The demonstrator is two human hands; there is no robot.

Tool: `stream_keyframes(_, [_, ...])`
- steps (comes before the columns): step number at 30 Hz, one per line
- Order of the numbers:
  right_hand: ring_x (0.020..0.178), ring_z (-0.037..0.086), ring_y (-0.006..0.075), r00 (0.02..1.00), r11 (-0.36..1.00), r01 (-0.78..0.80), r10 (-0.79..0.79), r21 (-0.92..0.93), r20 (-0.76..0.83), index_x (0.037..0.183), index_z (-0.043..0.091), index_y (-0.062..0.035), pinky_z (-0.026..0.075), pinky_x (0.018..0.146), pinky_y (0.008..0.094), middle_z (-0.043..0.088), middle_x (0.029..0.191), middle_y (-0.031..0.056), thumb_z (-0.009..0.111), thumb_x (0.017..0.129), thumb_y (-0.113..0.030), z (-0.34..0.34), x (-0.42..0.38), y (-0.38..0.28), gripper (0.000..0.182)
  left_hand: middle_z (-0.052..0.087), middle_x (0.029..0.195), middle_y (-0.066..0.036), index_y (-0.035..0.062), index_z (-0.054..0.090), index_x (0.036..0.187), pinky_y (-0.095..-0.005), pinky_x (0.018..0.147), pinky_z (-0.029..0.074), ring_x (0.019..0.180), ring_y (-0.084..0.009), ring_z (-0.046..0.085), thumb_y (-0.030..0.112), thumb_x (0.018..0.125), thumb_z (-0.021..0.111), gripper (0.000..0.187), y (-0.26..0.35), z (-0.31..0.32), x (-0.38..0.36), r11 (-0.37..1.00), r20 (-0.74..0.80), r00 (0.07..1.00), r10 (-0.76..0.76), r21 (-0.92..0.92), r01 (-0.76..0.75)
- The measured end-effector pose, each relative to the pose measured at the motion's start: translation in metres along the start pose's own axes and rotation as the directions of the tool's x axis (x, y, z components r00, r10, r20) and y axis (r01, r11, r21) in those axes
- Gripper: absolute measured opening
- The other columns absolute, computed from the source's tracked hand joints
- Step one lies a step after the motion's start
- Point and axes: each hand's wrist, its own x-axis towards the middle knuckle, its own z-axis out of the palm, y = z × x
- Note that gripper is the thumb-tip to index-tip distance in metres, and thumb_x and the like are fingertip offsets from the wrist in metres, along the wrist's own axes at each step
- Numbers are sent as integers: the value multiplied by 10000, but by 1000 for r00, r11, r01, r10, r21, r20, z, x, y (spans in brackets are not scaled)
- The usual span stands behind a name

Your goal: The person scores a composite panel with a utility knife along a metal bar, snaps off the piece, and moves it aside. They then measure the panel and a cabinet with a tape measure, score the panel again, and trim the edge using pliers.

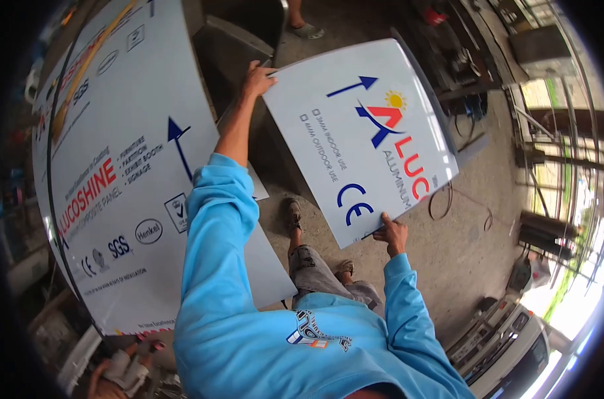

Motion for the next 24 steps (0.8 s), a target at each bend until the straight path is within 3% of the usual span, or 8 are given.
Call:
stream_keyframes(2, [491,627,258,999,999,21,-22,-27,-46,741,586,139,531,441,338,622,652,197,633,809,-289,-4,6,6,436,556,1135,-214,132,690,988,-361,1024,310,1201,-330,385,306,649,749,386,1,4,0,992,-205,975,83,114,-61])
stream_keyframes(3, [474,621,247,996,976,79,-87,-201,-31,705,600,111,511,420,331,620,621,174,600,832,-321,-13,19,19,451,567,1137,-191,108,689,981,-359,1020,316,1201,-321,388,317,644,750,401,4,0,3,982,-146,983,109,172,-83])
stream_keyframes(8, [450,596,258,986,984,51,-77,-172,-146,732,603,51,477,482,353,587,569,167,507,864,-408,-15,3,13,487,593,1097,-174,60,688,941,-364,1002,332,1217,-285,386,267,696,696,321,6,-13,17,955,13,985,173,243,-171])
stream_keyframes(10, [533,616,292,992,1000,-25,24,-14,-121,729,603,51,483,552,386,608,625,187,523,850,-405,-20,1,12,479,559,1160,-180,68,687,951,-375,973,357,1174,-297,440,286,707,683,328,18,-14,11,954,-14,986,166,256,-156])
stream_keyframes(12, [669,625,325,957,980,73,-121,-184,-265,798,609,40,474,642,408,628,723,204,557,825,-364,-10,6,24,408,586,1133,-164,72,682,977,-368,931,396,1087,-284,529,296,718,687,342,-4,-5,19,961,-42,987,158,238,-144])
stream_keyframes(15, [769,605,349,916,989,144,-118,39,-384,904,597,27,459,690,413,630,813,212,591,796,-283,-4,-3,28,329,651,999,-138,61,668,1002,-343,848,442,940,-264,610,265,743,679,329,4,-8,18,998,34,998,-58,7,58])
stream_keyframes(18, [788,599,351,927,975,165,-103,146,-361,983,571,22,452,705,410,622,844,209,606,781,-218,1,-4,33,316,665,957,-126,54,659,1018,-339,810,452,900,-242,622,243,762,663,318,12,-15,17,986,26,999,-22,165,17])
stream_keyframes(24, [781,602,339,889,936,251,-122,248,-441,956,585,26,456,702,404,624,839,196,610,776,-171,7,5,44,268,666,935,-125,49,661,1003,-340,793,455,867,-235,614,211,787,642,271,3,-11,15,986,8,998,-66,152,64])
